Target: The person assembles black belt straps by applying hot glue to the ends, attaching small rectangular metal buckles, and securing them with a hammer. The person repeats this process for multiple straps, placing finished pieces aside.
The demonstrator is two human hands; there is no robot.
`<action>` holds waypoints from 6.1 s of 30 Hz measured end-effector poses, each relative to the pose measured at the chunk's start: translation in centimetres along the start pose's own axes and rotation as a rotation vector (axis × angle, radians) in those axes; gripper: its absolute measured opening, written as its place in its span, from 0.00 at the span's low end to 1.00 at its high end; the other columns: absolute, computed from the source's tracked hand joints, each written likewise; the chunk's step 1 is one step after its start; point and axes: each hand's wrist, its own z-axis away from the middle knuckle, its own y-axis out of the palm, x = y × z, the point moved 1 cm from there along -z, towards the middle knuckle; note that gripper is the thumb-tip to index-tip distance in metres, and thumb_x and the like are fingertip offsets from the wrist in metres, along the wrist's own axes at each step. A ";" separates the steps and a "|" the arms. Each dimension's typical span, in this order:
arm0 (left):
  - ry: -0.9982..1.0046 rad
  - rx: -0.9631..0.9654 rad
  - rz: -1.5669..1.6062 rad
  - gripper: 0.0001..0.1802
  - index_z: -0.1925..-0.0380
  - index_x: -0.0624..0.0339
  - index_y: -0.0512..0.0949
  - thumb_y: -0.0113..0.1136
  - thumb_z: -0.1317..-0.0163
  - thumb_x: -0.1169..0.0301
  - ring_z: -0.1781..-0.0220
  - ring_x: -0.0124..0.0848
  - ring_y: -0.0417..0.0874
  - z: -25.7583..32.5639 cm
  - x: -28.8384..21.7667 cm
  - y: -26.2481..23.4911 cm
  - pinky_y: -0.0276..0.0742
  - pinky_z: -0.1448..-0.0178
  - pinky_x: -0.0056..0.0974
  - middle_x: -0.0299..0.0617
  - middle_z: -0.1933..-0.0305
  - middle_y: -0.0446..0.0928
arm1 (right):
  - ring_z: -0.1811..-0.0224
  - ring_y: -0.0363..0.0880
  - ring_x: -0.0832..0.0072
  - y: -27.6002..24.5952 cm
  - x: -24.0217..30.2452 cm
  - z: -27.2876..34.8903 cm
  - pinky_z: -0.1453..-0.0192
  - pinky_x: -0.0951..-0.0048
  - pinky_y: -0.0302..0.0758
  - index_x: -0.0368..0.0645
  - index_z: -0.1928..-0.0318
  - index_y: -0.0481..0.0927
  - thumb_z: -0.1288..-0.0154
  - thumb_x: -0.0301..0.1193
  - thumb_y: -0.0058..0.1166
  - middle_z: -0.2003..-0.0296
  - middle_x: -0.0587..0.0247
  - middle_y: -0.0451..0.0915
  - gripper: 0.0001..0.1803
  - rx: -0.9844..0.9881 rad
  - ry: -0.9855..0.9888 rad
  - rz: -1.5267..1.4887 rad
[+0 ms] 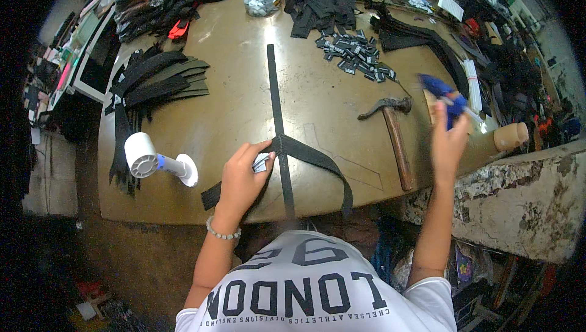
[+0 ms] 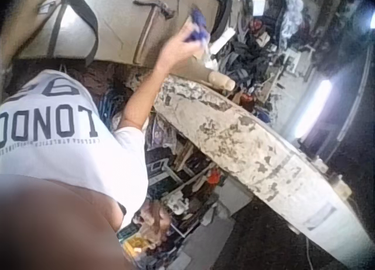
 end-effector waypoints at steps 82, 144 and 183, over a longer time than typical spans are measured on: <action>-0.161 -0.056 0.108 0.08 0.65 0.55 0.83 0.71 0.44 0.68 0.71 0.44 0.80 1.0 -0.9 0.3 0.75 0.66 0.43 0.46 0.71 0.79 | 0.59 0.75 0.59 8.1 9.7 16.3 0.56 0.63 0.75 0.40 0.53 0.75 0.41 0.29 0.56 0.60 0.55 0.71 0.15 1.055 -0.830 -0.252; -0.065 -0.075 -0.063 0.14 0.54 0.58 0.81 0.66 0.40 0.70 0.69 0.46 0.81 3.9 -0.9 -0.7 0.76 0.65 0.44 0.47 0.68 0.75 | 0.68 0.79 0.36 4.2 11.9 14.5 0.68 0.45 0.74 0.34 0.57 0.74 0.26 0.31 0.47 0.72 0.37 0.78 0.11 0.910 -0.510 -0.091; -0.242 0.150 0.357 0.11 0.64 0.67 0.85 0.68 0.38 0.69 0.65 0.30 0.86 1.0 -3.9 -0.9 0.80 0.57 0.35 0.49 0.65 0.86 | 0.72 0.66 0.88 8.7 10.0 9.1 0.70 0.79 0.64 0.36 0.59 0.83 0.34 0.36 0.65 0.76 0.77 0.73 0.14 1.485 0.129 -0.313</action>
